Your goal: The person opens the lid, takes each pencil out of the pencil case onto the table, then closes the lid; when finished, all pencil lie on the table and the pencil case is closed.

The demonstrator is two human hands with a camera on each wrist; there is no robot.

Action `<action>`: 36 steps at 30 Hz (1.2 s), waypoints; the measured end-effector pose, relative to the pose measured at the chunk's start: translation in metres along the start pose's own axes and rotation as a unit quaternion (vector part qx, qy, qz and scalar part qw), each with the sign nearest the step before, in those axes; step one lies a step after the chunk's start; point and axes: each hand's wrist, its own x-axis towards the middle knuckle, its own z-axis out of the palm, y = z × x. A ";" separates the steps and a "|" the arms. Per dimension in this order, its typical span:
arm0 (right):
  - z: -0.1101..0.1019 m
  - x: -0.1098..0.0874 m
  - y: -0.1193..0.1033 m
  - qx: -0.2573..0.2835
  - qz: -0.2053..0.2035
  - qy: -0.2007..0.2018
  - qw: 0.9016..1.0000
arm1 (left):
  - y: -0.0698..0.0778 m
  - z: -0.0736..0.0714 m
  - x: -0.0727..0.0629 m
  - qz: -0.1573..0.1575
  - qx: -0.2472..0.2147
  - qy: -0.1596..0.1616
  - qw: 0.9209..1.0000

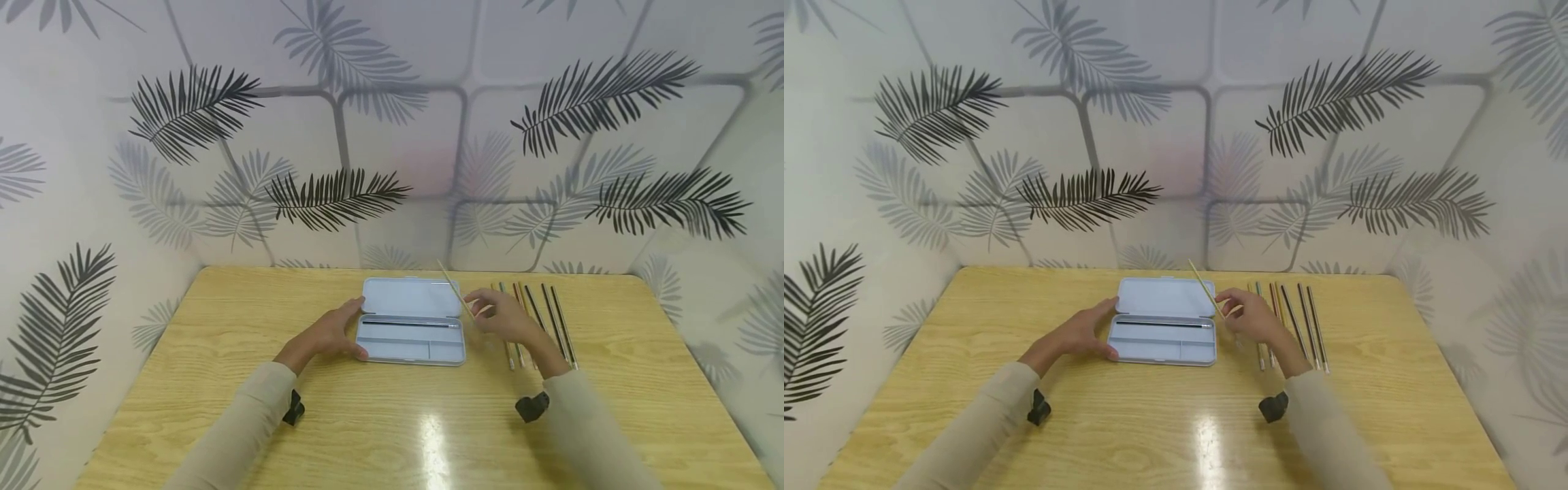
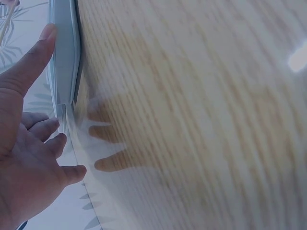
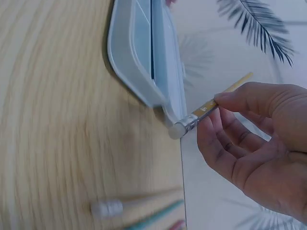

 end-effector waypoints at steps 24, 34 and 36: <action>-0.092 -0.078 0.073 0.016 0.169 0.078 0.982 | -0.002 0.001 0.002 0.000 0.005 0.000 1.000; -0.095 -0.085 0.090 -0.055 0.219 0.098 0.969 | -0.002 0.001 0.001 0.002 -0.002 -0.002 1.000; -0.095 -0.085 0.090 -0.088 0.230 0.100 0.964 | -0.002 0.001 0.001 0.001 -0.002 -0.003 1.000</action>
